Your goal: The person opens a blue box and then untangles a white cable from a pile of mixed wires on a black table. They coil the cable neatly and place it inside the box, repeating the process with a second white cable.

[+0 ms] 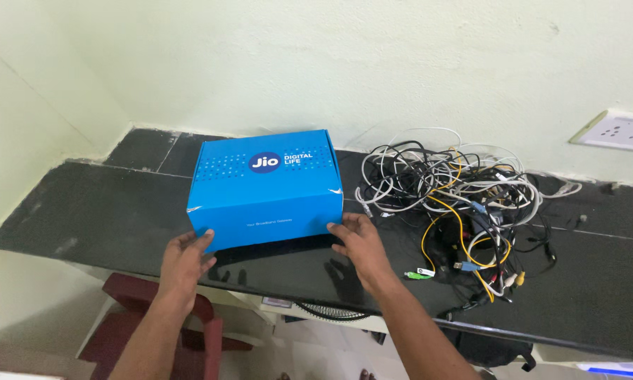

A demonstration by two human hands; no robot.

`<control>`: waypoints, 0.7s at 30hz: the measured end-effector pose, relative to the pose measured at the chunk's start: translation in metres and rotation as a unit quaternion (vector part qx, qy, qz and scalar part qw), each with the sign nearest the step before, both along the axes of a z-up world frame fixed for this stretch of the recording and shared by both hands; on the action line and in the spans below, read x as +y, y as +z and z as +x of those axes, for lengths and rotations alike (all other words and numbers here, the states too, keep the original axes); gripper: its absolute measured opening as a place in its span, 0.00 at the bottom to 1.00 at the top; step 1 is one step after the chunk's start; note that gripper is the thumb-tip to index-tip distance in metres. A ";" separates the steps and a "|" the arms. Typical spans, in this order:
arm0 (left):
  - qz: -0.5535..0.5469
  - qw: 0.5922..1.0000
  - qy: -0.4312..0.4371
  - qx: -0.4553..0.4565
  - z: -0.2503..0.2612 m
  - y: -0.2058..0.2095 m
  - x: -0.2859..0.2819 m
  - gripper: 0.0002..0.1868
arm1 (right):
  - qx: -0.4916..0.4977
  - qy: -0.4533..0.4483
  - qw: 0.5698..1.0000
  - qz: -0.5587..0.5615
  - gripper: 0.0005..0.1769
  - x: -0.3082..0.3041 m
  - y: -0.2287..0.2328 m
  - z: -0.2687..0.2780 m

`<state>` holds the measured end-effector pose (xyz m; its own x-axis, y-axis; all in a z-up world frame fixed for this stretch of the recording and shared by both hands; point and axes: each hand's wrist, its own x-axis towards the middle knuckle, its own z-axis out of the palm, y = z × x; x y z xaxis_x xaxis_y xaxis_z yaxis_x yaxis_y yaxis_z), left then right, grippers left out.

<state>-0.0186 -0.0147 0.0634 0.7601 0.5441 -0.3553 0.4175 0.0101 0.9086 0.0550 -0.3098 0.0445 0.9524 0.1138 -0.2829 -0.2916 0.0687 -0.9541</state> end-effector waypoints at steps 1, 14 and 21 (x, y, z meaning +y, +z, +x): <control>0.004 1.000 0.000 0.010 0.000 0.003 -0.002 0.42 | 0.001 0.001 1.000 -0.002 0.33 0.000 0.001 0.000; 0.025 0.999 -0.010 0.046 -0.002 0.005 -0.001 0.44 | 0.017 0.007 1.000 -0.023 0.38 0.000 0.010 -0.001; 0.028 0.997 -0.011 0.072 -0.004 0.011 -0.003 0.39 | 0.000 0.021 0.997 -0.073 0.40 -0.001 0.015 -0.006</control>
